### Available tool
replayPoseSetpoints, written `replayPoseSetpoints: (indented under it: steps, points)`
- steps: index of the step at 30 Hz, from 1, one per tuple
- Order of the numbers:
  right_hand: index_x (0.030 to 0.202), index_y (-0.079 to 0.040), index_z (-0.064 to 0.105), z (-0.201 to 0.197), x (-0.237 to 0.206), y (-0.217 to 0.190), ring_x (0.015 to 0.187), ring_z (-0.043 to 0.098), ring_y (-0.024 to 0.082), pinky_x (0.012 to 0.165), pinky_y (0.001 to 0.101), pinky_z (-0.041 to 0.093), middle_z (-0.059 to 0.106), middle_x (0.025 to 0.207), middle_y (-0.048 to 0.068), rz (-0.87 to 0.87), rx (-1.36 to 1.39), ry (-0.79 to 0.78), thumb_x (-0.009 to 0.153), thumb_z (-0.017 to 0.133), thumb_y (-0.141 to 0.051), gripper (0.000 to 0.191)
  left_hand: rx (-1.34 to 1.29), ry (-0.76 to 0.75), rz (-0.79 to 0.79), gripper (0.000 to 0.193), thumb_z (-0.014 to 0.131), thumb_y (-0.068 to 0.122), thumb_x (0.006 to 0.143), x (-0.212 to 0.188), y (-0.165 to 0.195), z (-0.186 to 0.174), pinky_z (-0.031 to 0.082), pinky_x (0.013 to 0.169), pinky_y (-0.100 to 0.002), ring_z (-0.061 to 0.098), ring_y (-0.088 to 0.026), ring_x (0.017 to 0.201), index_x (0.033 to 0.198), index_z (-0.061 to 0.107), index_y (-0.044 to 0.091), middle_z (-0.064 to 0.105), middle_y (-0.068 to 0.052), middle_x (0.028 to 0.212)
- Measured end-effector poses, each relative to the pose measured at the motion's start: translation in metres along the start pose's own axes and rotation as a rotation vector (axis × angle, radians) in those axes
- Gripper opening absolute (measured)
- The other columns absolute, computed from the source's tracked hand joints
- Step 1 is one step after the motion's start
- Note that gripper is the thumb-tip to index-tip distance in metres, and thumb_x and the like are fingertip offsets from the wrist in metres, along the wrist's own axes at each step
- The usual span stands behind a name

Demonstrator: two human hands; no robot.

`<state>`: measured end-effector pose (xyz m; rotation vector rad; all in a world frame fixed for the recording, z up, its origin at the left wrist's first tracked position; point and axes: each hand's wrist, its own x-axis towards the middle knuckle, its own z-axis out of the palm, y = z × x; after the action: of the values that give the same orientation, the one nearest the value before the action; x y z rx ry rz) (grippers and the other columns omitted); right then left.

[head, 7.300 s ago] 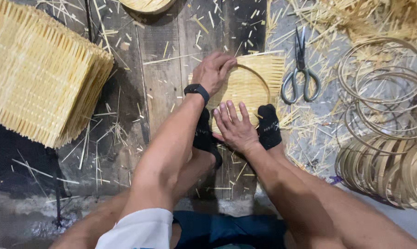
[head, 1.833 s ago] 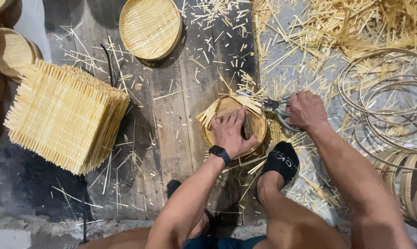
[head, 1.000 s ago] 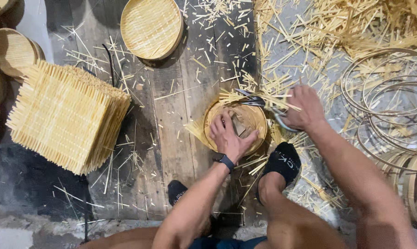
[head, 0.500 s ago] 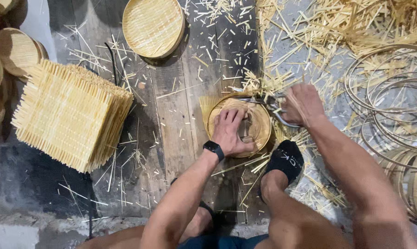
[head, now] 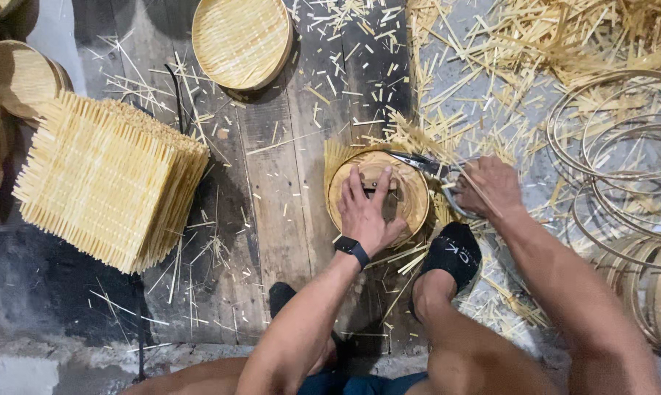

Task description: The person sits on the floor and trims excess bamboo sticks from woven bamboo mats using shears. They press a woven mat over a round wooden form, cut off the protruding stick ends around the edge, fit a bamboo ring over the trimmed mat, and set the finished round piece aside with other completed pieces.

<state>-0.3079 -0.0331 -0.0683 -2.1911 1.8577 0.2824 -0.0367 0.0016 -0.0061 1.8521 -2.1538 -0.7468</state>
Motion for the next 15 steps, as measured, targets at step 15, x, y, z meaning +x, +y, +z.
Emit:
replayPoseSetpoints:
  steps: [15]
  points:
    - [0.103, -0.002, 0.068, -0.020, 0.020, 0.012, 0.102, 0.065, 0.034, 0.088, 0.0459, 0.053, 0.070, 0.106, 0.021, -0.080, -0.011, -0.047, 0.095, 0.053, -0.035, 0.037, 0.077, -0.176, 0.263, 0.111, 0.087, 0.037, 0.059, 0.010, -0.008, -0.026, 0.032, 0.111, -0.066, 0.028, -0.053, 0.143, 0.155, 0.033, 0.039, 0.024, -0.026, 0.157]
